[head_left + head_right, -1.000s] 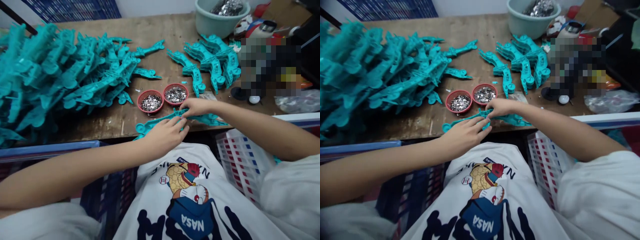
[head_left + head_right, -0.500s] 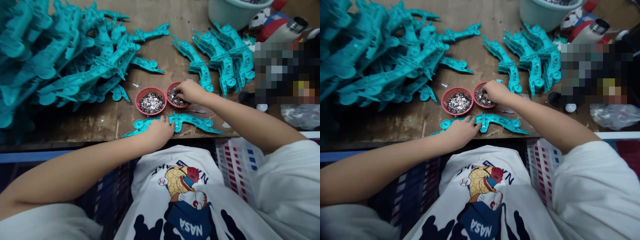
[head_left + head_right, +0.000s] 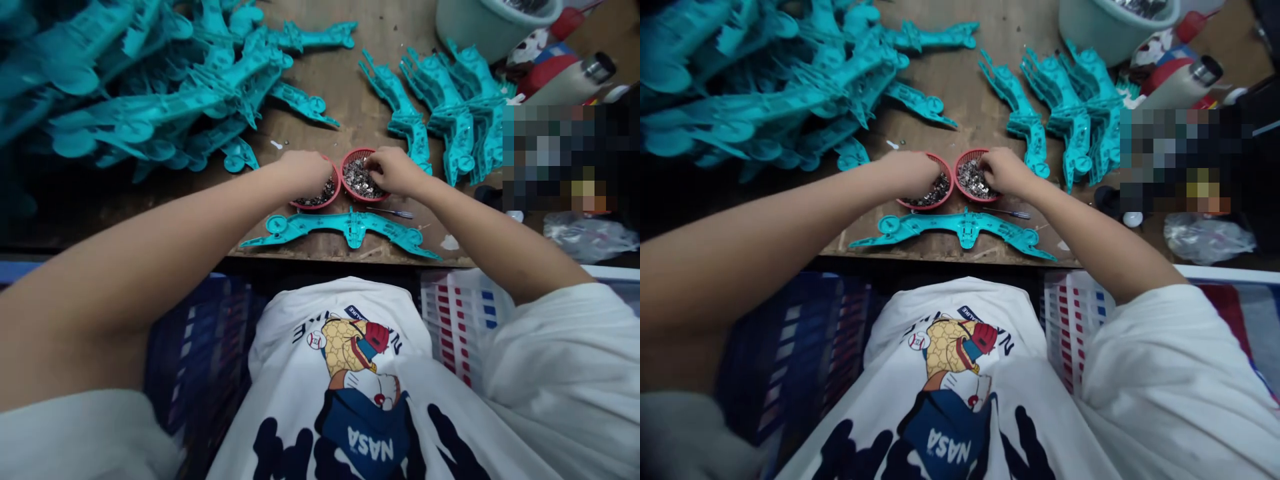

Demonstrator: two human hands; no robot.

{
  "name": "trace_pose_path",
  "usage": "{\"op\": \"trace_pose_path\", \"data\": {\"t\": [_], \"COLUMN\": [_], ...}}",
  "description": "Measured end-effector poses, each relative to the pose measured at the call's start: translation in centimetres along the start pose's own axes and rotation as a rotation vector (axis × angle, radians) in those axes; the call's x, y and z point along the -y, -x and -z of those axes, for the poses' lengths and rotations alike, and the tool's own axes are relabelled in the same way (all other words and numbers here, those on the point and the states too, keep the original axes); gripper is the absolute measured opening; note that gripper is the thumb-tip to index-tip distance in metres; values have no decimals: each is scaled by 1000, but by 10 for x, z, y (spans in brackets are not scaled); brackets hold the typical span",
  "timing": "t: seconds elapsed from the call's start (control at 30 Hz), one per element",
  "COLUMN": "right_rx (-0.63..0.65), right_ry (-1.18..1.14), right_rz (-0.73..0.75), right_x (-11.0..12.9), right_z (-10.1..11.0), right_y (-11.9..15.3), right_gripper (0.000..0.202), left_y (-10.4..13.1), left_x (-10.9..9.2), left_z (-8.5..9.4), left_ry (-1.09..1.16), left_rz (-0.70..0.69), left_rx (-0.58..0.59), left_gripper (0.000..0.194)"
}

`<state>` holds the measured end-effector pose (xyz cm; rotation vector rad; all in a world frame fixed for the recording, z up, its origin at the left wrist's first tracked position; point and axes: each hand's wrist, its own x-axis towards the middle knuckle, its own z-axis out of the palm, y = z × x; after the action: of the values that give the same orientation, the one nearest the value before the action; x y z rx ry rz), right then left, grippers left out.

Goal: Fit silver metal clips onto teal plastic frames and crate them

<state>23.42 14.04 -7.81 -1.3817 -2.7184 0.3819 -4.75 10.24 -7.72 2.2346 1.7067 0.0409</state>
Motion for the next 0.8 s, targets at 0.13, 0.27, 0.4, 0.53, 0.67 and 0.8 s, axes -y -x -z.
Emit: {"op": "trace_pose_path", "data": {"t": [0.13,0.27,0.4,0.53,0.67,0.8], "right_rx": [-49,-88,-101,-226,-274,-111], "right_ry": [-32,-69,-177,-382,-432,-240], "right_rz": [16,-23,-2,51,-2,-70], "right_x": [-5,0,11,26,50,54], "right_z": [-2,4,8,11,21,34], "right_y": [9,19,15,12,21,31], "right_gripper": [48,61,49,37,28,28], "left_y": [-3,9,19,23,25,17], "left_x": [2,-2,-14,-36,-46,-32], "left_z": [4,27,41,31,16,7], "left_ry": [-190,-292,-166,575,917,604], "left_rz": [80,31,-73,-226,-201,-242], "left_rx": [113,125,1,-149,-142,-165], "left_gripper": [37,44,47,66,59,50]}}
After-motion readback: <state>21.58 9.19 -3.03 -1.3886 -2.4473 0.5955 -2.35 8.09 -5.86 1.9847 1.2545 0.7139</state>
